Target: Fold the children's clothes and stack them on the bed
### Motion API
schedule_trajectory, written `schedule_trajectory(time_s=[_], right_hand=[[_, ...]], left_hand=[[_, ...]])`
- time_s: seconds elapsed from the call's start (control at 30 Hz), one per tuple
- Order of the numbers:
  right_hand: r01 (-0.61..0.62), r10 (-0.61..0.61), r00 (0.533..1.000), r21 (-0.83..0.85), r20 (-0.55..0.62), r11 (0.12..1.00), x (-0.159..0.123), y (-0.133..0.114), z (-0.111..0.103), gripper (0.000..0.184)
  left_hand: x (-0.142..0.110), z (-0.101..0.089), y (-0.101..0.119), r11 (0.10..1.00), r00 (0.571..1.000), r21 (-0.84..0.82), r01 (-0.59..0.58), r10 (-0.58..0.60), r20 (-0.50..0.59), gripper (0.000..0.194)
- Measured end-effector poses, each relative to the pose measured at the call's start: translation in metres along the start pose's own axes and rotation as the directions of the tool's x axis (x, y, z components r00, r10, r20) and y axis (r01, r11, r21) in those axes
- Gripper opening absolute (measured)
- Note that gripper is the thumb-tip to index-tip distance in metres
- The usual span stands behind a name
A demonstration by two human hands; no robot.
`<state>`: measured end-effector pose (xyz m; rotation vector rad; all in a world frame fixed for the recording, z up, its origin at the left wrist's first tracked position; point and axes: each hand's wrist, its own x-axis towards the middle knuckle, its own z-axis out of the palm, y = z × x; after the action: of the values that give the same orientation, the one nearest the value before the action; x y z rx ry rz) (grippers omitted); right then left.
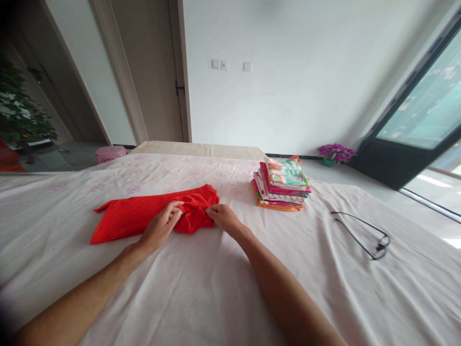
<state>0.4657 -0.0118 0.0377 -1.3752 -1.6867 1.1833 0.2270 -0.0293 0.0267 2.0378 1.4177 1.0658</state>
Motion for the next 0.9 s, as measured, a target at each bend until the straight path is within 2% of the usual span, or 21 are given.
schedule_trajectory(time_s=[0.07, 0.13, 0.17, 0.23, 0.3, 0.4, 0.47, 0.57, 0.7, 0.8, 0.9], right_hand=[[0.022, -0.021, 0.999, -0.024, 0.027, 0.999, -0.002, -0.002, -0.001, 0.034], [0.081, -0.079, 0.997, -0.077, 0.025, 0.994, -0.003, -0.002, -0.001, 0.029], [0.116, -0.115, 0.993, -0.125, 0.015, 0.985, -0.004, -0.002, -0.001, 0.029], [0.169, -0.178, 0.984, -0.254, -0.014, 0.952, -0.005, -0.003, 0.001, 0.04], [0.193, -0.226, 0.973, -0.394, -0.038, 0.898, -0.007, -0.004, 0.003, 0.051], [0.25, -0.331, 0.943, -0.556, -0.047, 0.793, -0.012, -0.009, 0.005, 0.057], [0.337, -0.409, 0.912, -0.607, 0.022, 0.72, -0.016, -0.012, 0.003, 0.062], [0.487, -0.483, 0.858, -0.583, 0.177, 0.651, -0.022, -0.015, -0.005, 0.067], [0.57, -0.508, 0.816, -0.528, 0.275, 0.629, -0.027, -0.016, -0.008, 0.06], [0.587, -0.538, 0.803, -0.502, 0.258, 0.635, -0.029, -0.018, -0.004, 0.044], [0.574, -0.545, 0.813, -0.435, 0.203, 0.694, -0.032, -0.024, -0.003, 0.028]], left_hand=[[-0.007, -0.004, 0.002, 0.985, 0.985, 0.026, -0.168, 0.167, 0.04, 0.039], [-0.014, -0.009, 0.006, 0.949, 0.952, 0.099, -0.299, 0.29, 0.096, 0.039], [-0.016, -0.011, 0.008, 0.928, 0.938, 0.154, -0.339, 0.322, 0.13, 0.04], [-0.018, -0.012, 0.012, 0.885, 0.921, 0.266, -0.383, 0.345, 0.179, 0.044], [-0.018, -0.01, 0.015, 0.848, 0.912, 0.338, -0.408, 0.359, 0.201, 0.039], [-0.017, -0.007, 0.02, 0.841, 0.912, 0.352, -0.41, 0.377, 0.16, 0.013], [-0.018, -0.009, 0.022, 0.862, 0.916, 0.311, -0.4, 0.389, 0.1, 0.006], [-0.024, -0.016, 0.021, 0.877, 0.904, 0.225, -0.425, 0.424, 0.057, 0.008], [-0.029, -0.02, 0.016, 0.889, 0.9, 0.142, -0.436, 0.432, 0.061, 0.014], [-0.03, -0.017, 0.013, 0.898, 0.906, 0.125, -0.423, 0.421, 0.036, 0.016], [-0.03, -0.017, 0.013, 0.899, 0.91, 0.154, -0.41, 0.414, 0.005, 0.015]])
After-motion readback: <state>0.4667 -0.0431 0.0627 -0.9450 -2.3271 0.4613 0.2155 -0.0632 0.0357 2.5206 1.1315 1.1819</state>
